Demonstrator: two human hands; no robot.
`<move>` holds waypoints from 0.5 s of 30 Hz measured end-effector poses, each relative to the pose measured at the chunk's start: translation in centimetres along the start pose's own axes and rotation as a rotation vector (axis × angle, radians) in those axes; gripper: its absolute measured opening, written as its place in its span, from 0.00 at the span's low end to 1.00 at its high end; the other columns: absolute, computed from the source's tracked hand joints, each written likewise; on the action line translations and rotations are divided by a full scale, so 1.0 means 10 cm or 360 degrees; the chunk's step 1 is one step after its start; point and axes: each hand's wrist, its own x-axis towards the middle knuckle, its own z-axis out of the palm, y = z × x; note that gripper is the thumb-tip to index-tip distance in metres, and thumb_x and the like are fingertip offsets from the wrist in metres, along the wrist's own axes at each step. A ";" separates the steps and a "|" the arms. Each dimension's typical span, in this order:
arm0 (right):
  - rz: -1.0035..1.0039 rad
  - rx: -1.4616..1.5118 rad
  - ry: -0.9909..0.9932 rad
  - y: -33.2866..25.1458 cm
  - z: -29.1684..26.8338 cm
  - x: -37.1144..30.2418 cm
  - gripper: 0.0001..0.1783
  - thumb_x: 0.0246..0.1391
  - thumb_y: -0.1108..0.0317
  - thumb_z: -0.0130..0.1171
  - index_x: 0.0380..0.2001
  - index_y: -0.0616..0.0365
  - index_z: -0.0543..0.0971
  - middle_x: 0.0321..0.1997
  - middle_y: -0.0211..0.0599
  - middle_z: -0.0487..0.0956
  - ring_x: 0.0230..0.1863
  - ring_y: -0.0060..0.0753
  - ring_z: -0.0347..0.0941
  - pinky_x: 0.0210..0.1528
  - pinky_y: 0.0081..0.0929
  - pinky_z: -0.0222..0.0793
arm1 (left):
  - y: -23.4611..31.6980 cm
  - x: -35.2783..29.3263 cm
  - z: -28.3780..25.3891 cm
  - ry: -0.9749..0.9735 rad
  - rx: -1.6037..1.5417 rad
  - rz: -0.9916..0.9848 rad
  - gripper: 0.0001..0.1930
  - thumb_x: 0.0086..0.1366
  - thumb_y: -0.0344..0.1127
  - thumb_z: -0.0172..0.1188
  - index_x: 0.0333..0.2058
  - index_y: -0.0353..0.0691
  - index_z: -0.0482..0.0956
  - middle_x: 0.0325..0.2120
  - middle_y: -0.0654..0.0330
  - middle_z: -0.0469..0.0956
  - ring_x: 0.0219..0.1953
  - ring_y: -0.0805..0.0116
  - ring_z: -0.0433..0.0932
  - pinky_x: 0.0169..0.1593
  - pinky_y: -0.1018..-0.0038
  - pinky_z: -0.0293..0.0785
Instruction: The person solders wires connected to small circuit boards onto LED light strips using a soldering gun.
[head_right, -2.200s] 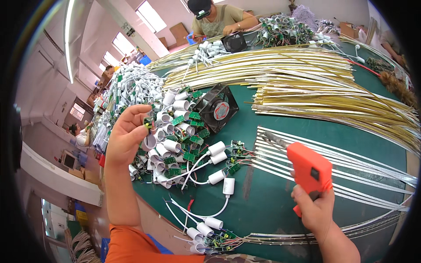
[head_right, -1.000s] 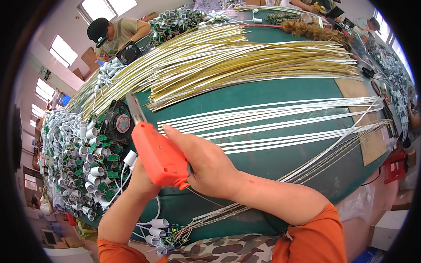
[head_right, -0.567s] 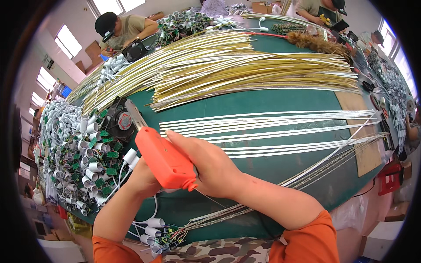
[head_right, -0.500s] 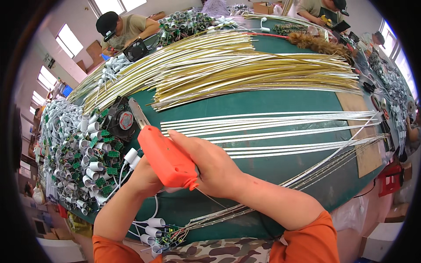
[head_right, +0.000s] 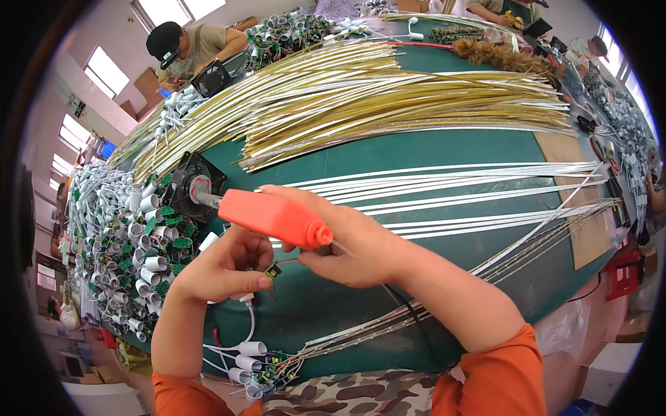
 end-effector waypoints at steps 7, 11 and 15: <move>0.0146 0.0458 0.0384 0.10 -0.03 -0.02 0.20 0.52 0.76 0.66 0.49 0.61 0.76 0.45 0.32 0.79 0.38 0.19 0.76 0.40 0.21 0.74 | -0.12 -0.06 -0.06 0.0304 -0.0509 0.0096 0.27 0.60 0.28 0.68 0.57 0.37 0.68 0.37 0.61 0.76 0.40 0.69 0.78 0.46 0.71 0.75; 0.0189 0.0530 0.0555 0.12 0.29 -0.06 0.28 0.54 0.73 0.68 0.57 0.59 0.70 0.48 0.34 0.78 0.46 0.24 0.77 0.47 0.25 0.75 | -0.31 0.00 -0.05 0.0295 -0.0791 0.0236 0.27 0.62 0.34 0.69 0.56 0.36 0.68 0.41 0.57 0.77 0.42 0.65 0.80 0.48 0.70 0.76; 0.0171 0.0415 0.0588 0.18 0.52 -0.11 0.44 0.54 0.72 0.69 0.69 0.55 0.57 0.51 0.36 0.76 0.52 0.28 0.76 0.55 0.29 0.73 | -0.38 0.08 0.05 0.0324 -0.0677 0.0356 0.23 0.66 0.29 0.63 0.58 0.38 0.67 0.47 0.59 0.72 0.47 0.69 0.77 0.53 0.68 0.75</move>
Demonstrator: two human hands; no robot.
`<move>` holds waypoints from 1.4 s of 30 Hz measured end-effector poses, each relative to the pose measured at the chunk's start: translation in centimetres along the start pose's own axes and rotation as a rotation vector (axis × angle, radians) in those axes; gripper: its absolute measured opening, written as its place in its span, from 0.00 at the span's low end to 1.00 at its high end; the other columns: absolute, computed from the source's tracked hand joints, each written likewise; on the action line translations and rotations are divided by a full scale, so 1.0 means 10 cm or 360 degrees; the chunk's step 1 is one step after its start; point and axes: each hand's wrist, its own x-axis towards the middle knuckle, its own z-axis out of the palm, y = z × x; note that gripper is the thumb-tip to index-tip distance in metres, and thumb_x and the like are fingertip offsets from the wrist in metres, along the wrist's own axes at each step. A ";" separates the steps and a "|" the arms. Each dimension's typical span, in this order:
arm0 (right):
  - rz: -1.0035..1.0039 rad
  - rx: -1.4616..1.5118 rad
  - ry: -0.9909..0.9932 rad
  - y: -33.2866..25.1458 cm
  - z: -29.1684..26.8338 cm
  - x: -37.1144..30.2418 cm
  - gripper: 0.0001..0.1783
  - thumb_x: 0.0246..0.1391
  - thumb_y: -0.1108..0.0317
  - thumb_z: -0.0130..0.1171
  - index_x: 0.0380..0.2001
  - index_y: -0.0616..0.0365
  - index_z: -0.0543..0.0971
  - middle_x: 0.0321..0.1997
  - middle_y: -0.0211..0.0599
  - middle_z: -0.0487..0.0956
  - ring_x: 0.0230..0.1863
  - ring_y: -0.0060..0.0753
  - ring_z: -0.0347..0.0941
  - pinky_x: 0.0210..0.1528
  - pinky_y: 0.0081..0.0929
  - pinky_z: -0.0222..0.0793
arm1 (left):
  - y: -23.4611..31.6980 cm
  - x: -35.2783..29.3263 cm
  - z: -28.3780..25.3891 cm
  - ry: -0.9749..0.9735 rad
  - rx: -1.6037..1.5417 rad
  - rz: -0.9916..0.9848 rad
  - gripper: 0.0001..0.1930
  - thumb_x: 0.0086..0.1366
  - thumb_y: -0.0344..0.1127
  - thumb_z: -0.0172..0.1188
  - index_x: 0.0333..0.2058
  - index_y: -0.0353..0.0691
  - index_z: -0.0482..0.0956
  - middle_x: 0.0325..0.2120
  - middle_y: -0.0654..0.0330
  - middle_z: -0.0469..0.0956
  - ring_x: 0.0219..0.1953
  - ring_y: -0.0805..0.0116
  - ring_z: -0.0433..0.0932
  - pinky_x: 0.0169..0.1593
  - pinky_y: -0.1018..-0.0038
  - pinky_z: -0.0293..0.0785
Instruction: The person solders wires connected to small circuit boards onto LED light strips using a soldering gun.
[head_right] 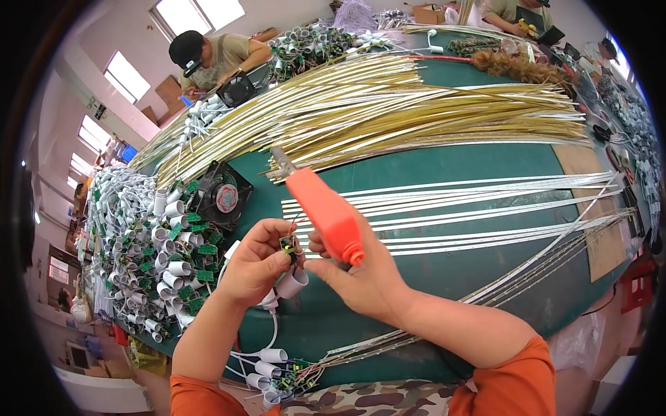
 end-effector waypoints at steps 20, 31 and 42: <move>-0.0157 -0.0110 0.0310 -0.06 -0.13 0.16 0.16 0.53 0.75 0.65 0.45 0.60 0.74 0.36 0.30 0.77 0.34 0.17 0.73 0.36 0.22 0.70 | -0.01 0.02 0.17 0.0020 0.0160 -0.0325 0.12 0.68 0.32 0.57 0.48 0.36 0.73 0.33 0.64 0.73 0.32 0.79 0.70 0.37 0.79 0.70; -0.0106 0.0043 0.0111 0.09 -0.12 0.08 0.25 0.57 0.70 0.67 0.56 0.63 0.73 0.53 0.39 0.77 0.55 0.29 0.74 0.56 0.30 0.72 | -0.01 0.09 0.19 0.0183 0.0270 -0.0421 0.07 0.71 0.33 0.56 0.42 0.37 0.72 0.34 0.62 0.78 0.36 0.73 0.80 0.40 0.75 0.77; 0.0178 -0.0117 0.0093 0.04 -0.10 0.12 0.11 0.57 0.73 0.63 0.43 0.62 0.76 0.35 0.27 0.79 0.35 0.18 0.74 0.38 0.21 0.71 | -0.08 0.02 0.37 0.0192 0.1451 0.0341 0.12 0.62 0.28 0.63 0.43 0.38 0.71 0.33 0.59 0.75 0.29 0.67 0.78 0.33 0.73 0.75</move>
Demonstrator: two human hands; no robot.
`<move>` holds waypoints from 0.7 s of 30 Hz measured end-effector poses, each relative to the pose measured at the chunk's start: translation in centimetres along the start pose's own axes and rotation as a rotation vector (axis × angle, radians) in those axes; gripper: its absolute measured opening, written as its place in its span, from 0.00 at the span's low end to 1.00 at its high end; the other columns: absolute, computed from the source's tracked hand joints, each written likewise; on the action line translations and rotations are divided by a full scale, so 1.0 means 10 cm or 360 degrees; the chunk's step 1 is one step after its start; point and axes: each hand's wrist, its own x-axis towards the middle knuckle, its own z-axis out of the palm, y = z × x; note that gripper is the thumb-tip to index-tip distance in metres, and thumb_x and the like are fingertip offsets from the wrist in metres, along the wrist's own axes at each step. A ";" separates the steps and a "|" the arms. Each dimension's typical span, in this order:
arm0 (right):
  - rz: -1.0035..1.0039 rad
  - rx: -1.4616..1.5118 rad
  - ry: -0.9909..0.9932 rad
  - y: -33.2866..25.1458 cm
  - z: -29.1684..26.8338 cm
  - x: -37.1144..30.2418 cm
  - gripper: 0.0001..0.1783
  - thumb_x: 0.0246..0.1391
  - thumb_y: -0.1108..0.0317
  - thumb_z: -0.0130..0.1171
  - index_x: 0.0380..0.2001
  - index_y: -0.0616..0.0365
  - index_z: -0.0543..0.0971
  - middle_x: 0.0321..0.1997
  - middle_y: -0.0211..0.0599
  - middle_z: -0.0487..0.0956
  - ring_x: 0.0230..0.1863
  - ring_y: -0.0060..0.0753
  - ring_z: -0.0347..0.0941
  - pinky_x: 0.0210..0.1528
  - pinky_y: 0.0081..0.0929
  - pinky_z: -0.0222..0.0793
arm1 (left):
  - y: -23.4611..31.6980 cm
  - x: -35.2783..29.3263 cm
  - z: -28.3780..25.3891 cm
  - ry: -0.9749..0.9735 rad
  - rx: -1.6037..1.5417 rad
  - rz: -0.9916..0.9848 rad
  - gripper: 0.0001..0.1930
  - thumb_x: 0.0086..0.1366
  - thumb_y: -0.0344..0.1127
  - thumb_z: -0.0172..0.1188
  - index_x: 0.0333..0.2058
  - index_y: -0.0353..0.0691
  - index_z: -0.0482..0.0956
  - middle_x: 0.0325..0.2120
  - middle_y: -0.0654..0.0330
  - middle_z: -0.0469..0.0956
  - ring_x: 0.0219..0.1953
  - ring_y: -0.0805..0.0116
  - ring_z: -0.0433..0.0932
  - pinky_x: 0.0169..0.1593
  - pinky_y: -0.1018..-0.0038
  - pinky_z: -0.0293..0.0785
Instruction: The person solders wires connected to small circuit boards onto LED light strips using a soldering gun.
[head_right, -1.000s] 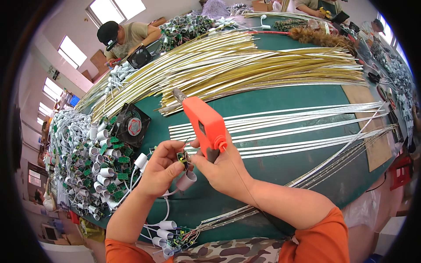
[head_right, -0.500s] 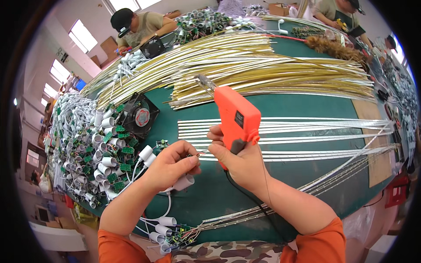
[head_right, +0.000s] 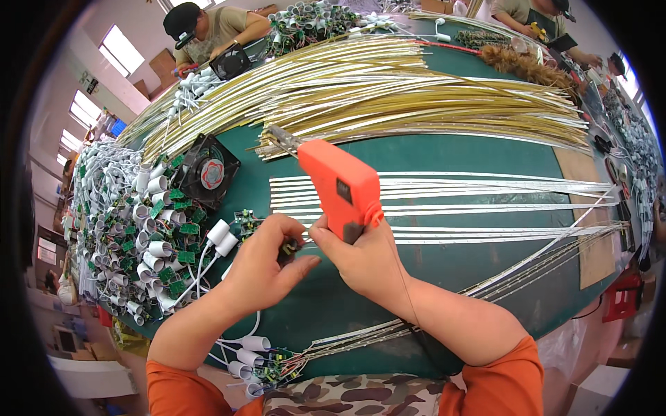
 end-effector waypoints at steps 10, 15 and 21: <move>0.0159 0.0519 0.0217 -0.10 0.06 -0.01 0.13 0.54 0.74 0.66 0.40 0.61 0.74 0.35 0.29 0.78 0.34 0.20 0.74 0.38 0.23 0.71 | 0.04 0.07 -0.33 0.0426 0.1360 0.0819 0.08 0.51 0.27 0.62 0.33 0.39 0.78 0.36 0.56 0.75 0.35 0.57 0.78 0.34 0.65 0.77; -0.0145 0.0190 0.0248 -0.14 -0.08 0.06 0.13 0.55 0.75 0.63 0.43 0.60 0.74 0.34 0.29 0.78 0.34 0.22 0.74 0.38 0.24 0.70 | 0.29 0.14 -1.04 0.0722 0.1655 0.0643 0.07 0.56 0.23 0.63 0.34 0.37 0.81 0.33 0.52 0.79 0.35 0.52 0.80 0.38 0.62 0.77; -0.0234 0.0150 0.0284 -0.34 -0.15 0.07 0.09 0.55 0.76 0.61 0.40 0.61 0.76 0.33 0.29 0.78 0.33 0.19 0.73 0.36 0.22 0.69 | 0.71 0.15 -1.68 0.0618 0.2110 0.0725 0.08 0.59 0.24 0.59 0.37 0.37 0.83 0.34 0.50 0.82 0.40 0.52 0.81 0.45 0.62 0.76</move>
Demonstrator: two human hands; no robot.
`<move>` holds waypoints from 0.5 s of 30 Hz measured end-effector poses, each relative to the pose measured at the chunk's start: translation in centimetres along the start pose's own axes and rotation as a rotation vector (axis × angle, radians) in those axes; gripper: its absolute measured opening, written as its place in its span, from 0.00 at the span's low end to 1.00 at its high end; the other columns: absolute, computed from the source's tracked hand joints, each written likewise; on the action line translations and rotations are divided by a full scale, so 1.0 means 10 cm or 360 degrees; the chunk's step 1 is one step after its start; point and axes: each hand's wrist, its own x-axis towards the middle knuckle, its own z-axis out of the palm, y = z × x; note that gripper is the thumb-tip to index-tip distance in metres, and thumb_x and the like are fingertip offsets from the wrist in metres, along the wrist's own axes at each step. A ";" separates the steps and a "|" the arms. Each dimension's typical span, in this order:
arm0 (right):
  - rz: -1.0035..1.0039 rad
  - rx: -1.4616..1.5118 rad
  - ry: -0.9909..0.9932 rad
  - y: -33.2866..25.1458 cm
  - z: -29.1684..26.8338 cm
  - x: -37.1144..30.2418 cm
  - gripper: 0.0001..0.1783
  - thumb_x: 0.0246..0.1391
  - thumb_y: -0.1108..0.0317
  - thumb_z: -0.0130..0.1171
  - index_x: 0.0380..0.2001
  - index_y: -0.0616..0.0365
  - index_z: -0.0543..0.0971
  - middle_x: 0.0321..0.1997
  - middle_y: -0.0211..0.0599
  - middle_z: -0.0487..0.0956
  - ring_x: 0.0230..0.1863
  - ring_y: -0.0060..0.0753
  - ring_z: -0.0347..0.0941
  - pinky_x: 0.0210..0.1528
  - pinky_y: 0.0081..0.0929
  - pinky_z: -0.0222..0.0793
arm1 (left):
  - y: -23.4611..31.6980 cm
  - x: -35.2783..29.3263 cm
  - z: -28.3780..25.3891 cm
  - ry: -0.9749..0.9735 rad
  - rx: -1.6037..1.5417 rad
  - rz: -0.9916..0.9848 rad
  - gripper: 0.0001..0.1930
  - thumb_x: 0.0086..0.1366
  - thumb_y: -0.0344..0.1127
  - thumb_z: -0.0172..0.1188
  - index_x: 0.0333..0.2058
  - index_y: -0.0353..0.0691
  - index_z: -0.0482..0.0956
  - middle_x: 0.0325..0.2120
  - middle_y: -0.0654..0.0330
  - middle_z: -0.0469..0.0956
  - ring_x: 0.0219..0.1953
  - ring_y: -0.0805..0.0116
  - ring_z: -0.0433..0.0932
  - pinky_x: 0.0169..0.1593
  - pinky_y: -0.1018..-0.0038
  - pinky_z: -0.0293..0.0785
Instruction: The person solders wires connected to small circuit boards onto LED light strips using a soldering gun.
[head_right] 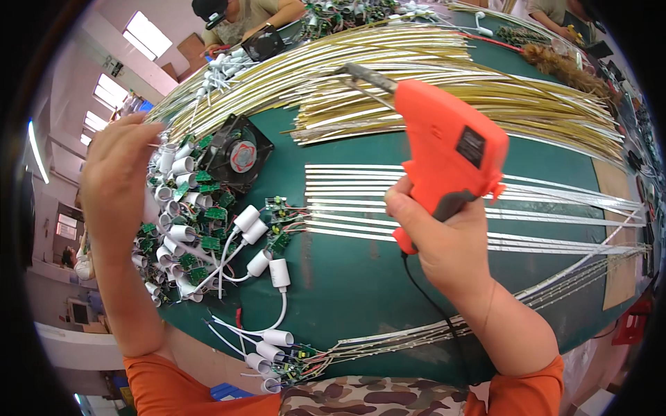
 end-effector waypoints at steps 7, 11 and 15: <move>0.0085 -0.0021 -0.0214 0.12 -0.08 -0.03 0.18 0.53 0.75 0.62 0.48 0.63 0.74 0.35 0.34 0.78 0.35 0.23 0.75 0.37 0.24 0.73 | 0.28 -0.48 1.04 -0.0859 -0.1235 -0.0497 0.04 0.59 0.24 0.63 0.34 0.35 0.82 0.29 0.54 0.81 0.33 0.58 0.80 0.39 0.68 0.75; 0.0240 -0.0109 -0.0325 0.17 -0.11 -0.03 0.24 0.53 0.76 0.62 0.55 0.61 0.72 0.50 0.42 0.80 0.46 0.32 0.81 0.46 0.29 0.78 | 0.40 -0.67 1.38 -0.0813 -0.1340 -0.0570 0.03 0.59 0.26 0.64 0.33 0.35 0.82 0.30 0.55 0.78 0.34 0.58 0.79 0.39 0.67 0.75; 0.0343 -0.0014 -0.0368 0.18 -0.09 0.00 0.28 0.57 0.72 0.64 0.59 0.61 0.68 0.47 0.37 0.80 0.50 0.29 0.78 0.52 0.31 0.73 | 0.55 -0.74 1.52 -0.0684 -0.1002 -0.0354 0.04 0.58 0.27 0.64 0.33 0.38 0.82 0.31 0.56 0.77 0.35 0.52 0.79 0.38 0.63 0.76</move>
